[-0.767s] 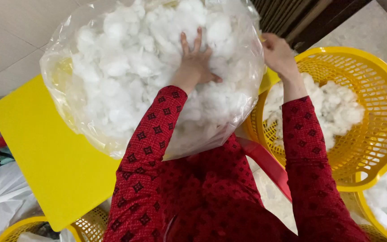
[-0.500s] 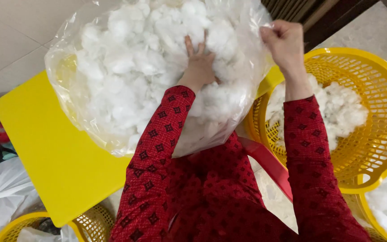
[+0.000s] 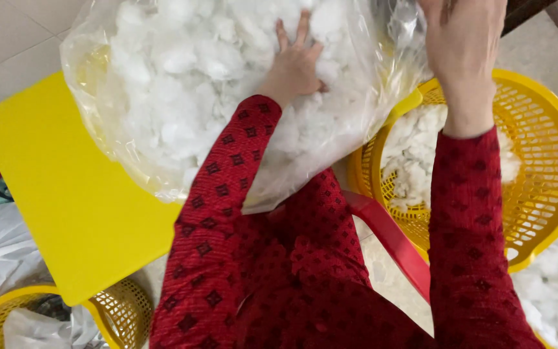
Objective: The person repeatedly pulls handfuls of white fluffy material from a large plastic bag and places them into a yellow basket. The hands work continuously, transferring the material in small clumps.
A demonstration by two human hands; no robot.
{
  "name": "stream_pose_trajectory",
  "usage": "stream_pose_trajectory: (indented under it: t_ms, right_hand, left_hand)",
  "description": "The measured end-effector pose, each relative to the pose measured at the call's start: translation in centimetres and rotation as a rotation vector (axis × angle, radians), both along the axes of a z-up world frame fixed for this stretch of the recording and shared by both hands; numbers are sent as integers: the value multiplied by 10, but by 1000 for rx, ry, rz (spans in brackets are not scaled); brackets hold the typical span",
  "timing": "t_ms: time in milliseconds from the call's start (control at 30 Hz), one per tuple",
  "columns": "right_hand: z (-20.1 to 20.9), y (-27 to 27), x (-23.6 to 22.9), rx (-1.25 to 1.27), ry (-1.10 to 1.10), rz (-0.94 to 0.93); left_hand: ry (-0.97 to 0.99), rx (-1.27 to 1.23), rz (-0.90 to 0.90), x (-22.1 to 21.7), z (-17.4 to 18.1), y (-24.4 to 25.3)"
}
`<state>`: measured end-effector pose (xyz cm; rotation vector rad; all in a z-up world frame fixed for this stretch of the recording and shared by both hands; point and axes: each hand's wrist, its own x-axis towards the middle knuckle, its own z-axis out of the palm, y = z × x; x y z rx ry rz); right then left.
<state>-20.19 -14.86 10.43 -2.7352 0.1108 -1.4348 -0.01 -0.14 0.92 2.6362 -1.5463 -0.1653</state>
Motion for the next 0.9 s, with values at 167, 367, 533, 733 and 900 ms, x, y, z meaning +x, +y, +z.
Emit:
stream_pose_trajectory:
  t_ms: [167,367,533,733,900]
  right_hand:
    - [-15,90,-54,-89,251,411]
    - [-70,163,-45,-373,492,601]
    - [-82,162,-27,-26,435,704]
    - [-32,156,1,-5,676,850]
    - [-13,214,95,-297,514,632]
  left_hand:
    - [135,-417,-200,-3,69,66]
    - [-29,-645,-359,-56,67,184]
    - [-522,-894,-437,-104,22,285]
    - [312,-1485,822,-61,-58,340]
    - [1240,-1550,944,15,-94,342]
